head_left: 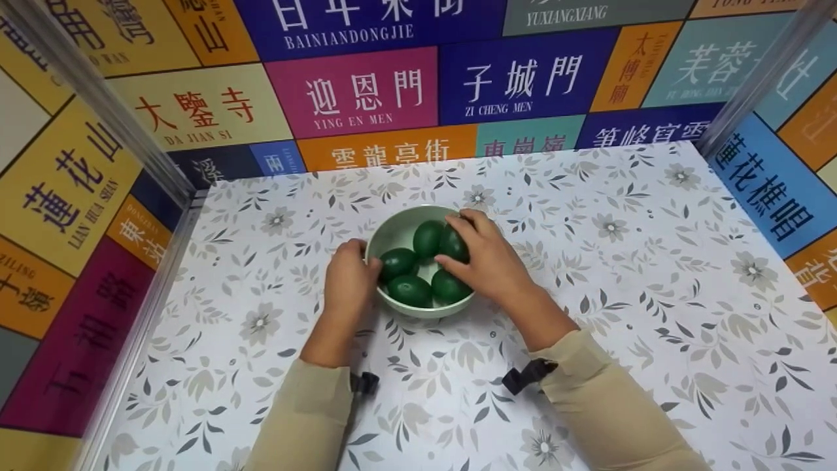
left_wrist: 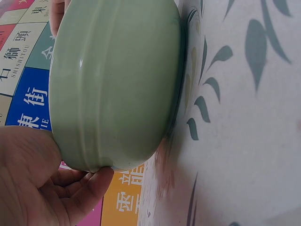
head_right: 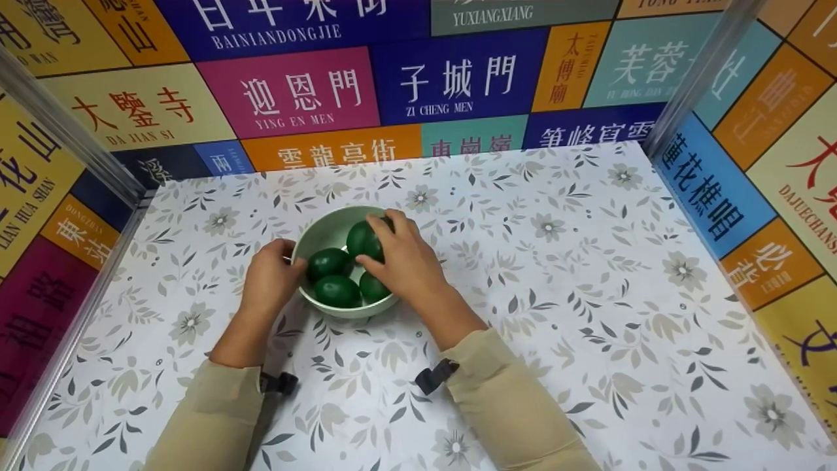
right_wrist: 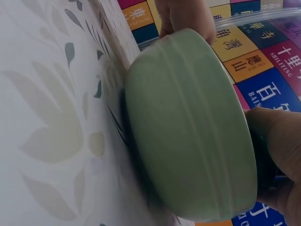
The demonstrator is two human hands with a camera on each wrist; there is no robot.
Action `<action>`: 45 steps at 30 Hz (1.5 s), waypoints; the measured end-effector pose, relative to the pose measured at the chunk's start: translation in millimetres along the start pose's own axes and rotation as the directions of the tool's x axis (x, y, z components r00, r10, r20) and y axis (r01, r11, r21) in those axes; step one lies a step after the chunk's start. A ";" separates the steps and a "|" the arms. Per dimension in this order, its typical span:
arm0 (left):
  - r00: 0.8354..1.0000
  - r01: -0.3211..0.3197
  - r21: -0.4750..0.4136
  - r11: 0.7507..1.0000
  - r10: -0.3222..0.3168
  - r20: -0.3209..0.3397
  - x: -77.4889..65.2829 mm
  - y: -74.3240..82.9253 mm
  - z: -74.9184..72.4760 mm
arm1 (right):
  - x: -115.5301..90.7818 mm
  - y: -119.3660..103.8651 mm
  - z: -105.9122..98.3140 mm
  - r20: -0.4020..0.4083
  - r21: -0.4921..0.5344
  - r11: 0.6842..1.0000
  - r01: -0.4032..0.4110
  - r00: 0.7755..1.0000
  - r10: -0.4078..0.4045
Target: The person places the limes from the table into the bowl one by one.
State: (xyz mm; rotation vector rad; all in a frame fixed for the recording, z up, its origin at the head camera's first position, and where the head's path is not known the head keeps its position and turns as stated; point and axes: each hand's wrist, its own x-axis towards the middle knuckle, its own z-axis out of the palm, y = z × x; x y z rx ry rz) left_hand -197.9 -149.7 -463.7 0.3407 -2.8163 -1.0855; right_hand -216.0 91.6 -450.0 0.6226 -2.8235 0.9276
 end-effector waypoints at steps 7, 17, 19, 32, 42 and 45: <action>1.000 -0.010 -0.002 1.000 0.010 -0.012 -0.3 -1.0 0.2 | 0.4 -8.4 11.2 0.024 -0.001 0.998 0.058 0.998 -0.058; 1.000 -0.007 -0.012 1.000 0.007 -0.009 0.3 0.2 1.0 | 3.4 -10.9 20.1 0.053 -0.023 0.997 0.075 0.996 -0.074; 1.000 -0.008 -0.008 1.000 0.008 -0.006 -0.1 0.6 0.9 | 3.3 -10.6 21.6 0.053 -0.024 0.996 0.087 0.995 -0.085; 1.000 -0.001 0.002 1.000 0.001 -0.003 0.9 -1.7 0.9 | 5.5 -11.6 25.5 0.101 -0.013 0.993 0.116 0.988 -0.114; 1.000 -0.001 -0.009 1.000 0.001 -0.008 0.5 -1.3 0.8 | 5.4 -12.4 23.2 0.128 -0.052 0.989 0.136 0.983 -0.129; 1.000 0.000 -0.015 1.000 0.000 -0.007 0.1 -1.0 0.4 | 5.5 -12.2 23.6 0.124 -0.080 0.975 0.206 0.973 -0.195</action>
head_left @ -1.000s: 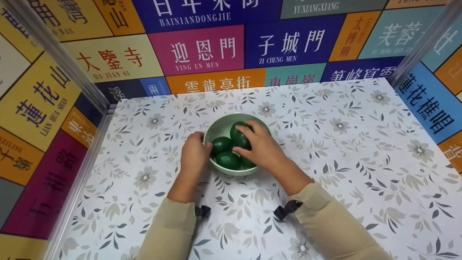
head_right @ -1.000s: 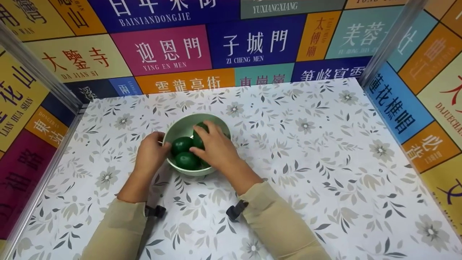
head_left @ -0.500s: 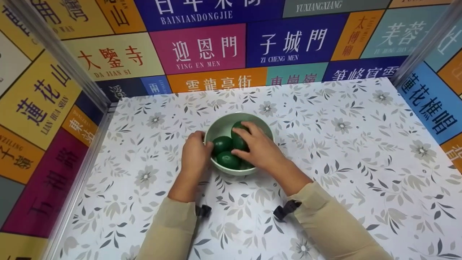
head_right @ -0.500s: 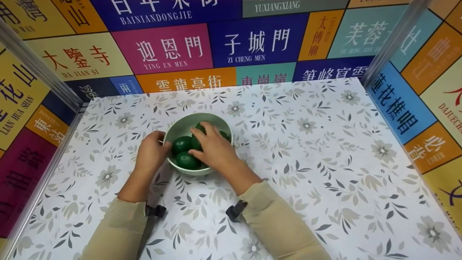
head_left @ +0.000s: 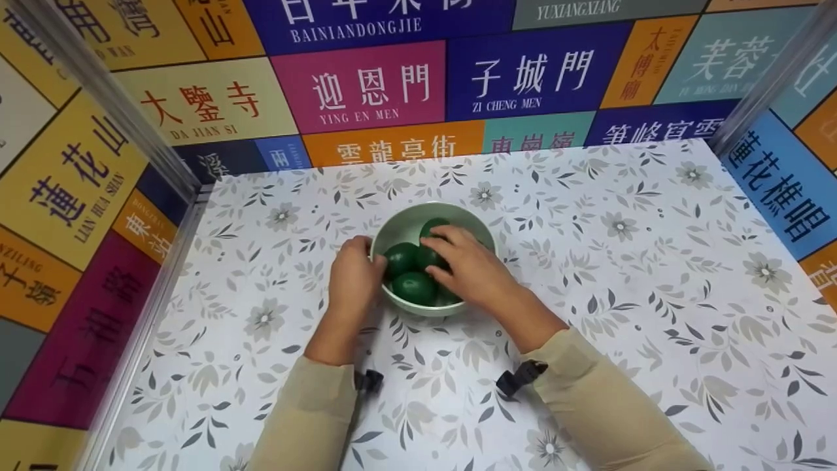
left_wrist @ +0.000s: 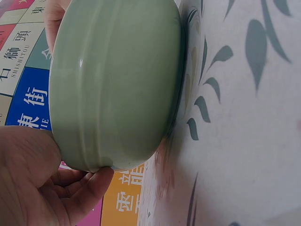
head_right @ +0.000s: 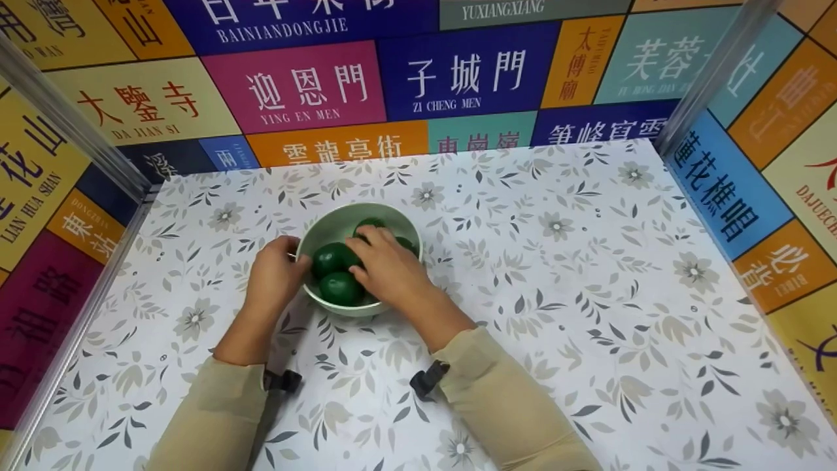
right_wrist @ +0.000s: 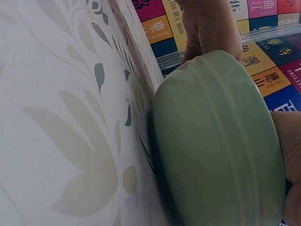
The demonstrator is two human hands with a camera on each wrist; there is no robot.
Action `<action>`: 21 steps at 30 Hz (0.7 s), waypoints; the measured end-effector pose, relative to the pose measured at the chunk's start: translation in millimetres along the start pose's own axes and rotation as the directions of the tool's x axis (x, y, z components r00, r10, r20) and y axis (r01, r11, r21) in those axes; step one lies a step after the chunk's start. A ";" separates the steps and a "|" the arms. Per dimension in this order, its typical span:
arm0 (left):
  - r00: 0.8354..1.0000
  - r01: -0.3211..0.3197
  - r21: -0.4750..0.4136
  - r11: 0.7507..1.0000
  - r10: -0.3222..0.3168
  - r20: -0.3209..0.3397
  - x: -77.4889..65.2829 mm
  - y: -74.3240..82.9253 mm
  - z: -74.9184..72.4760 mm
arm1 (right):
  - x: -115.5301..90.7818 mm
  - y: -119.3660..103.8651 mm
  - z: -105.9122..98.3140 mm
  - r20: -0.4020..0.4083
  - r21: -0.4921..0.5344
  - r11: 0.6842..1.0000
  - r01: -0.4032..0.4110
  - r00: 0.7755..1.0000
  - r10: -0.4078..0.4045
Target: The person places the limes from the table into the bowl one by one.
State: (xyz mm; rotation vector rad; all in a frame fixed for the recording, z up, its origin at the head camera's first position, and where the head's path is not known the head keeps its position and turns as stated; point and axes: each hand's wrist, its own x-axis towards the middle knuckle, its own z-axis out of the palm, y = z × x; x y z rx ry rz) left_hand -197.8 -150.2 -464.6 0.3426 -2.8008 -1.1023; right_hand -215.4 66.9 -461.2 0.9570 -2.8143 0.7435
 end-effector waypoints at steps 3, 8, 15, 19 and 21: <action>1.000 -0.007 0.001 1.000 0.007 -0.003 -0.2 0.1 0.0 | 0.9 0.8 0.6 0.000 -0.017 0.999 0.048 0.999 -0.048; 0.999 -0.025 0.018 1.000 0.026 -0.020 -0.1 0.3 0.9 | 2.6 2.4 1.2 0.045 -0.009 0.999 0.031 0.999 -0.030; 1.000 -0.025 0.020 0.999 0.025 -0.014 -0.7 0.6 0.3 | 3.0 1.6 -1.0 0.107 0.000 0.999 0.040 0.993 -0.040; 1.000 -0.026 0.028 0.999 0.026 -0.009 -0.9 0.3 0.0 | 3.2 1.2 -1.0 0.117 0.008 1.000 0.023 0.993 -0.024; 1.000 -0.023 0.031 0.999 0.023 -0.005 -1.1 0.3 0.0 | 3.0 1.2 -0.9 0.121 0.012 1.000 0.015 0.992 -0.016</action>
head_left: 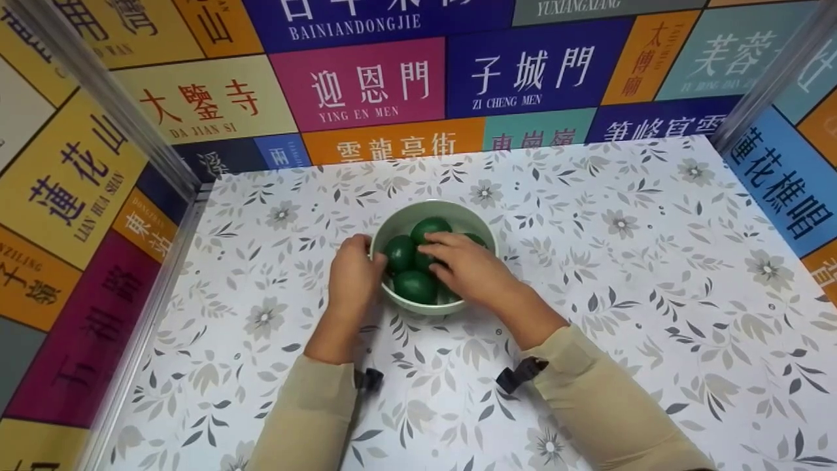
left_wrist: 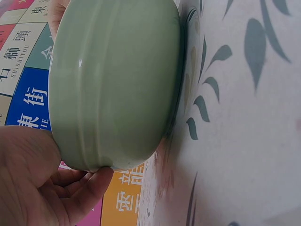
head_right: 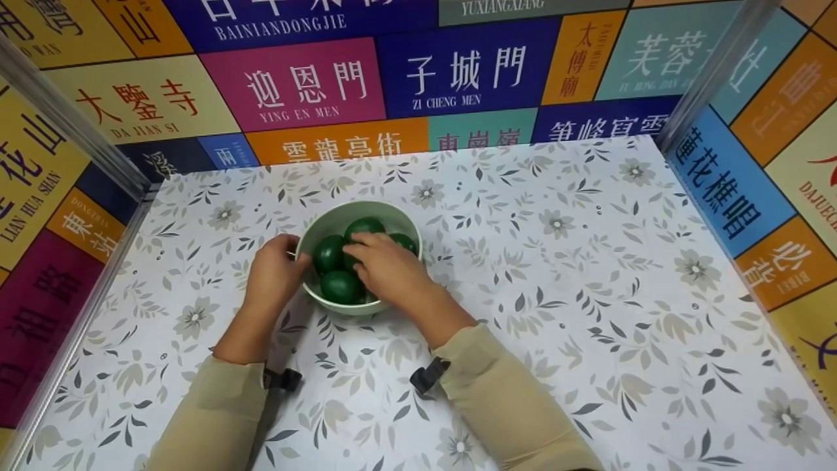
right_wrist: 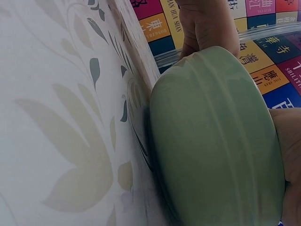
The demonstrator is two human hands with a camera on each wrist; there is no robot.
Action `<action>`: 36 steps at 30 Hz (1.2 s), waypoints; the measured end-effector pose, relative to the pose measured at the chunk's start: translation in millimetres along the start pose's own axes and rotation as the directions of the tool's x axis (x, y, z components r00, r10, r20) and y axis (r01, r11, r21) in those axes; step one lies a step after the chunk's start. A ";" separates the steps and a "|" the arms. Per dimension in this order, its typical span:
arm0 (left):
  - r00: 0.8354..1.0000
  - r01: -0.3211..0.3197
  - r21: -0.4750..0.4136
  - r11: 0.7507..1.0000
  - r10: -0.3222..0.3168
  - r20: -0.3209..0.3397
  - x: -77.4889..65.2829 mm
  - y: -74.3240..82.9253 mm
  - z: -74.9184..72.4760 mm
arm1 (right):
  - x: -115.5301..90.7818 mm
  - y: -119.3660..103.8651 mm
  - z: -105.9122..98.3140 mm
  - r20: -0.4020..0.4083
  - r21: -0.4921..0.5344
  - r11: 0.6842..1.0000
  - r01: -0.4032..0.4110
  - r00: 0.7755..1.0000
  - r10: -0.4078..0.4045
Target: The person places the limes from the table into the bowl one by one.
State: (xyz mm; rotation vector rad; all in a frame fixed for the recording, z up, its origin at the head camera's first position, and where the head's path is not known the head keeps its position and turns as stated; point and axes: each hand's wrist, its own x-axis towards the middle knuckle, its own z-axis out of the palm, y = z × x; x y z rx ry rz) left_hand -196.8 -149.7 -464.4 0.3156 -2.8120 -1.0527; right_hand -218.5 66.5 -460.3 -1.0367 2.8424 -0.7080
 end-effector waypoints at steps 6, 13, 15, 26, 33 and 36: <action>1.000 0.015 0.007 1.000 -0.015 0.007 -0.5 0.4 0.7 | -1.3 0.9 1.0 -0.002 0.003 1.000 -0.011 1.000 0.011; 1.000 0.002 0.006 1.000 -0.002 0.023 0.1 0.8 1.4 | -3.0 3.2 1.8 -0.028 0.003 1.000 -0.017 0.999 0.017; 1.000 -0.004 0.008 1.000 0.004 0.026 1.1 1.4 0.0 | -3.0 3.5 1.8 -0.044 -0.001 1.000 -0.008 0.999 0.008; 0.991 0.060 -0.076 0.995 -0.050 0.122 10.8 1.8 -6.5 | -2.8 5.9 1.6 -0.057 -0.030 0.999 -0.019 0.998 0.017; 0.982 0.086 -0.085 0.993 -0.070 0.174 14.9 -4.2 -16.9 | -12.4 7.8 -3.5 -0.029 -0.018 1.000 0.002 1.000 -0.003; 0.982 0.058 -0.045 0.997 -0.049 0.183 15.5 -5.6 -24.0 | -20.3 11.7 -10.5 0.000 -0.028 0.999 0.014 1.000 -0.014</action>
